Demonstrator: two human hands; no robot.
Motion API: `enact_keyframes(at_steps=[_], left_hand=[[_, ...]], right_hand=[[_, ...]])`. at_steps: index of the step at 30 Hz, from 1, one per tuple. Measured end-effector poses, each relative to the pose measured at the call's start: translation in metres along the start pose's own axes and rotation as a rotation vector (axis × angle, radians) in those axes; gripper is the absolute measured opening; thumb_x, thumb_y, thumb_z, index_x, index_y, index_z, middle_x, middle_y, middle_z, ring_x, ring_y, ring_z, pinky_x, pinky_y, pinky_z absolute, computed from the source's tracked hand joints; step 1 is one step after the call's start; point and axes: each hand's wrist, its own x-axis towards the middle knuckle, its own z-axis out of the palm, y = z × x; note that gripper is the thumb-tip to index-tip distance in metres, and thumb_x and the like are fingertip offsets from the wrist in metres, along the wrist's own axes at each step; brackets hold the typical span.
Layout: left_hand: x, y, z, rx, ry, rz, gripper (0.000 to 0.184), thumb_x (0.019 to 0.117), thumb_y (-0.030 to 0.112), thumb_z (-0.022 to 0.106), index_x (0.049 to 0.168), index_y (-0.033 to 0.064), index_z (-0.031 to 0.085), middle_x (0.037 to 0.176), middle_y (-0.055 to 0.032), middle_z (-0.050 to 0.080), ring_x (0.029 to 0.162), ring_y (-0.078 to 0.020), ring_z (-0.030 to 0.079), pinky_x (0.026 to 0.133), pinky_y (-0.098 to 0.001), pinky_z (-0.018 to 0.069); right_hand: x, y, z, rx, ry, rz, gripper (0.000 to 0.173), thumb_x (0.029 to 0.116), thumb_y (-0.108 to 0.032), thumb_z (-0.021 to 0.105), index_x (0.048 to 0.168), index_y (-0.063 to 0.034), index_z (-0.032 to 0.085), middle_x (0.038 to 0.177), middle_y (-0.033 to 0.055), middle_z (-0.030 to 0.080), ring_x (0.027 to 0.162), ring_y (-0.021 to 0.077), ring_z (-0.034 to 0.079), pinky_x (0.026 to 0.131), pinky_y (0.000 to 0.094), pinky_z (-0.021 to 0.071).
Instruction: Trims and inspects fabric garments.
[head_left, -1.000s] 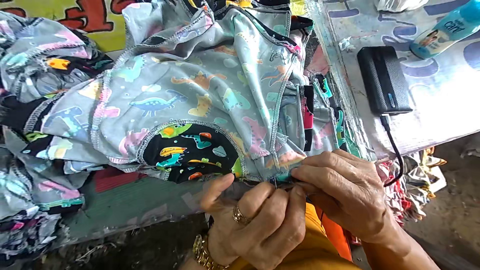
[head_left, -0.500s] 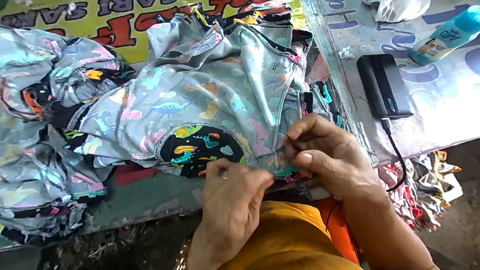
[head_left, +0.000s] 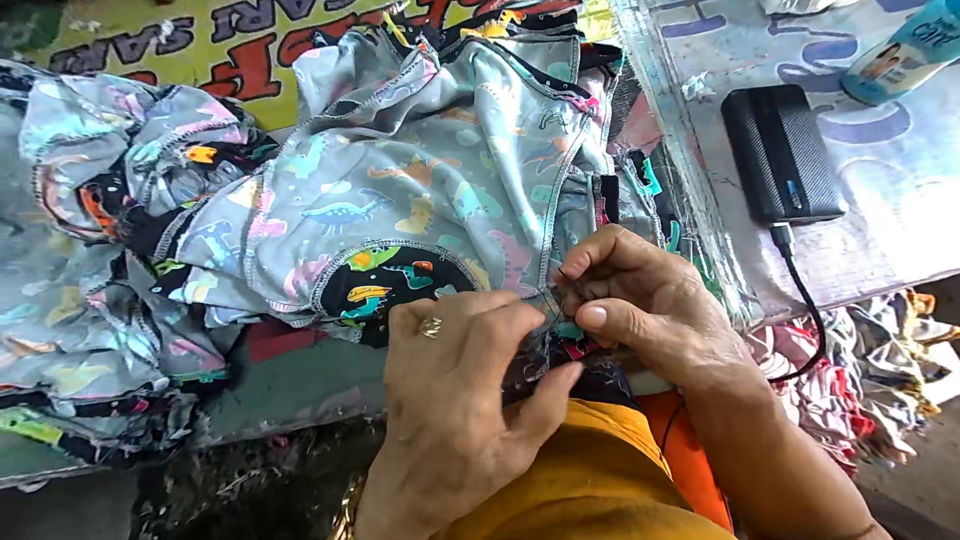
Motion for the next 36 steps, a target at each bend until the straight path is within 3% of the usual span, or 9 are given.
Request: enact_keyframes(at_steps=[4, 8, 13, 17, 20, 26, 29, 32, 36], left_hand=[[0.002, 0.0, 0.008, 0.288, -0.106, 0.067, 0.025, 0.1012, 0.034, 0.063, 0.1, 0.0107, 0.071, 0.088, -0.0068, 0.067, 0.081, -0.0205, 0.063, 0.083, -0.0451, 0.0408], [-0.006, 0.002, 0.003, 0.466, -0.085, 0.198, 0.012, 0.1013, 0.016, 0.062, 0.099, 0.0093, 0.072, 0.086, -0.0096, 0.067, 0.078, -0.0247, 0.063, 0.087, -0.0499, 0.0398], [-0.02, -0.007, -0.001, 0.311, -0.106, 0.222, 0.01, 0.1039, 0.02, 0.057, 0.101, 0.0136, 0.064, 0.091, -0.0058, 0.063, 0.085, -0.0193, 0.06, 0.092, -0.0431, 0.0367], [-0.026, -0.012, -0.004, 0.035, -0.238, 0.021, 0.023, 0.1075, 0.033, 0.05, 0.098, 0.0177, 0.063, 0.099, -0.0017, 0.063, 0.095, -0.0131, 0.059, 0.089, -0.0374, 0.0384], [-0.027, -0.015, -0.008, -0.195, -0.307, -0.128, 0.021, 0.1045, 0.034, 0.051, 0.094, 0.0201, 0.063, 0.104, 0.0052, 0.063, 0.101, -0.0054, 0.057, 0.09, -0.0334, 0.0398], [-0.022, -0.01, -0.009, -0.457, -0.138, -0.192, 0.017, 0.1029, 0.029, 0.058, 0.094, 0.0182, 0.068, 0.101, 0.0093, 0.062, 0.097, 0.001, 0.057, 0.084, -0.0181, 0.0464], [-0.021, 0.001, 0.001, -0.373, -0.006, -0.104, 0.015, 0.1024, 0.027, 0.059, 0.095, 0.0172, 0.067, 0.104, 0.0075, 0.061, 0.098, 0.0, 0.055, 0.088, -0.0211, 0.0441], [-0.017, 0.005, 0.017, -0.327, 0.07, -0.065, 0.017, 0.1019, 0.033, 0.063, 0.109, 0.0176, 0.061, 0.118, 0.006, 0.065, 0.114, -0.0046, 0.058, 0.099, -0.0292, 0.045], [-0.014, -0.002, 0.032, -0.34, 0.074, -0.137, 0.024, 0.0994, 0.028, 0.068, 0.118, 0.0169, 0.057, 0.112, 0.0067, 0.068, 0.105, -0.0025, 0.062, 0.097, -0.0358, 0.0435]], right_hand=[[0.0, 0.001, 0.001, 0.006, 0.002, -0.007, 0.021, 0.0974, -0.02, 0.067, 0.113, -0.0074, 0.06, 0.086, -0.0005, 0.063, 0.067, 0.0012, 0.058, 0.059, 0.0149, 0.0518], [-0.002, 0.001, 0.001, -0.044, -0.019, -0.015, 0.022, 0.0979, -0.021, 0.067, 0.114, -0.0059, 0.061, 0.089, -0.0004, 0.065, 0.071, 0.0023, 0.061, 0.063, 0.0167, 0.0553], [0.0, -0.002, 0.001, -0.128, -0.072, -0.032, 0.021, 0.0978, -0.017, 0.066, 0.113, -0.003, 0.062, 0.092, -0.0001, 0.066, 0.078, 0.0036, 0.065, 0.069, 0.0175, 0.0582], [0.0, -0.002, 0.0, -0.141, -0.102, -0.04, 0.022, 0.0975, -0.017, 0.067, 0.113, -0.0023, 0.061, 0.093, 0.0, 0.066, 0.079, 0.0035, 0.066, 0.069, 0.0178, 0.0587], [-0.002, 0.0, -0.002, -0.209, -0.172, -0.084, 0.024, 0.0949, -0.017, 0.07, 0.112, -0.0013, 0.062, 0.093, -0.0004, 0.065, 0.081, 0.0013, 0.063, 0.069, 0.0162, 0.0568], [-0.006, 0.004, 0.009, -0.583, -0.206, -0.181, 0.02, 0.0925, -0.02, 0.075, 0.106, -0.0062, 0.068, 0.091, -0.0014, 0.067, 0.076, -0.0014, 0.059, 0.064, 0.015, 0.0501], [-0.009, 0.009, 0.016, -0.634, -0.093, -0.235, 0.004, 0.0918, -0.007, 0.069, 0.096, -0.0057, 0.071, 0.089, 0.0003, 0.065, 0.079, 0.0022, 0.061, 0.066, 0.017, 0.0522], [-0.011, 0.009, 0.016, -0.587, -0.023, -0.229, 0.005, 0.0904, 0.001, 0.064, 0.092, -0.0023, 0.068, 0.085, 0.0005, 0.064, 0.076, 0.0003, 0.059, 0.067, 0.014, 0.0512], [-0.013, 0.007, 0.015, -0.477, 0.035, -0.12, 0.004, 0.0969, -0.003, 0.061, 0.096, -0.0047, 0.064, 0.075, -0.0031, 0.062, 0.059, -0.0032, 0.054, 0.053, 0.0108, 0.0476]])
